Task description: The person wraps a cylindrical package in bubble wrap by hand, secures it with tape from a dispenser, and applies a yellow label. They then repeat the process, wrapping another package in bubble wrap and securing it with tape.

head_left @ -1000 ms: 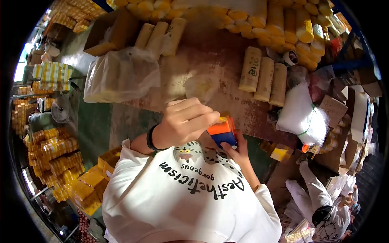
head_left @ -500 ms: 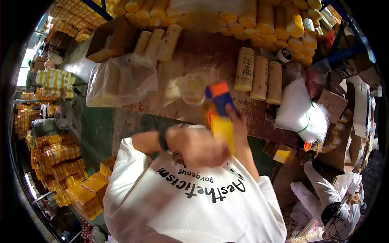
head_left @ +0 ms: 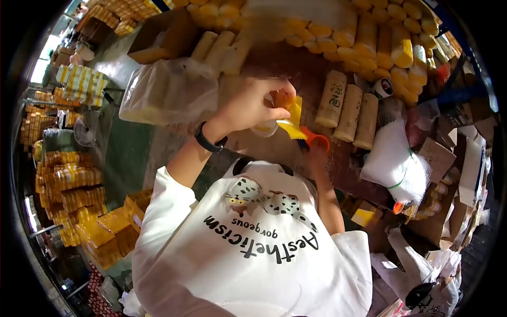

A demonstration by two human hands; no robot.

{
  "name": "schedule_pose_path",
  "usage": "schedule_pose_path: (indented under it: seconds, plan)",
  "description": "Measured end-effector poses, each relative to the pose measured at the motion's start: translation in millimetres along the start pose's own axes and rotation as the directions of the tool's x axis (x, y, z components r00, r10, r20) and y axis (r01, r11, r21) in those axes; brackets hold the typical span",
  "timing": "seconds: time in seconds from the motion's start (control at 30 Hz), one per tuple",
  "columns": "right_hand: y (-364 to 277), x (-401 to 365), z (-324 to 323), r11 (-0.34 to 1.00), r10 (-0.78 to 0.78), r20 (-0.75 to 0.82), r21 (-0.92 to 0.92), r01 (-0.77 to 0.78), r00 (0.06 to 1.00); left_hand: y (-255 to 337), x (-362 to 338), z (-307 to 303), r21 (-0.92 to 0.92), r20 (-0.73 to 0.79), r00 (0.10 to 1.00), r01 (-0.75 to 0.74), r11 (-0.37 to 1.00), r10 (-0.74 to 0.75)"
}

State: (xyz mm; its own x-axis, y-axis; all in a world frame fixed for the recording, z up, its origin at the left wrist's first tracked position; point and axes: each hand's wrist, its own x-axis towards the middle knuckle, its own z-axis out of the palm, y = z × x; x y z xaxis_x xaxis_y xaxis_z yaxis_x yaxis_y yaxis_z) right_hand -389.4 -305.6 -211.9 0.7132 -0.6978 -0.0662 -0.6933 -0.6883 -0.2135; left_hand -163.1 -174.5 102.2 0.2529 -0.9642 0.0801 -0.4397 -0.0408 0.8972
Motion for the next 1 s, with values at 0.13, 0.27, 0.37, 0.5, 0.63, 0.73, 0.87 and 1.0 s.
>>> schedule_pose_path:
  seconds: [0.13, 0.27, 0.37, 0.5, 0.63, 0.73, 0.87, 1.0]
  plan:
    - [-51, 5, -157, 0.28, 0.066, 0.0, 0.96, -0.018, 0.998, -1, -5, 5, 0.11, 0.065, 0.994, -0.1, 0.989, 0.093]
    - [-99, -10, -244, 0.182, -0.161, -0.001, 0.983, 0.03, 0.987, 3, -13, 15, 0.213, 0.105, 0.979, -0.192, 0.958, 0.173]
    - [-109, -12, -257, 0.466, -0.255, -0.206, 0.83, 0.307, 0.945, 0, -28, 13, 0.257, 0.108, 0.985, -0.156, 0.954, 0.132]
    - [-107, -22, -274, 0.631, -0.248, -0.382, 0.634, 0.447, 0.89, -15, -54, -4, 0.135, -0.131, 0.99, 0.071, 0.988, -0.053]
    - [-73, -23, -265, 0.518, 0.006, -0.394, 0.787, 0.334, 0.919, -87, -63, -64, 0.324, -0.592, 0.798, 0.108, 0.94, 0.112]
    - [-83, -10, -238, 0.406, -0.013, -0.332, 0.86, 0.308, 0.943, -123, -67, -28, 0.261, -0.292, 0.956, 0.098, 0.96, -0.019]
    - [-96, 31, -150, 0.459, -0.195, -0.214, 0.842, 0.282, 0.957, -142, -53, 22, 0.273, -0.287, 0.957, 0.046, 0.961, 0.036]
    - [-119, 50, -116, 0.369, -0.142, -0.322, 0.86, 0.352, 0.936, -153, -41, 35, 0.482, -0.259, 0.943, -0.062, 0.874, 0.21]
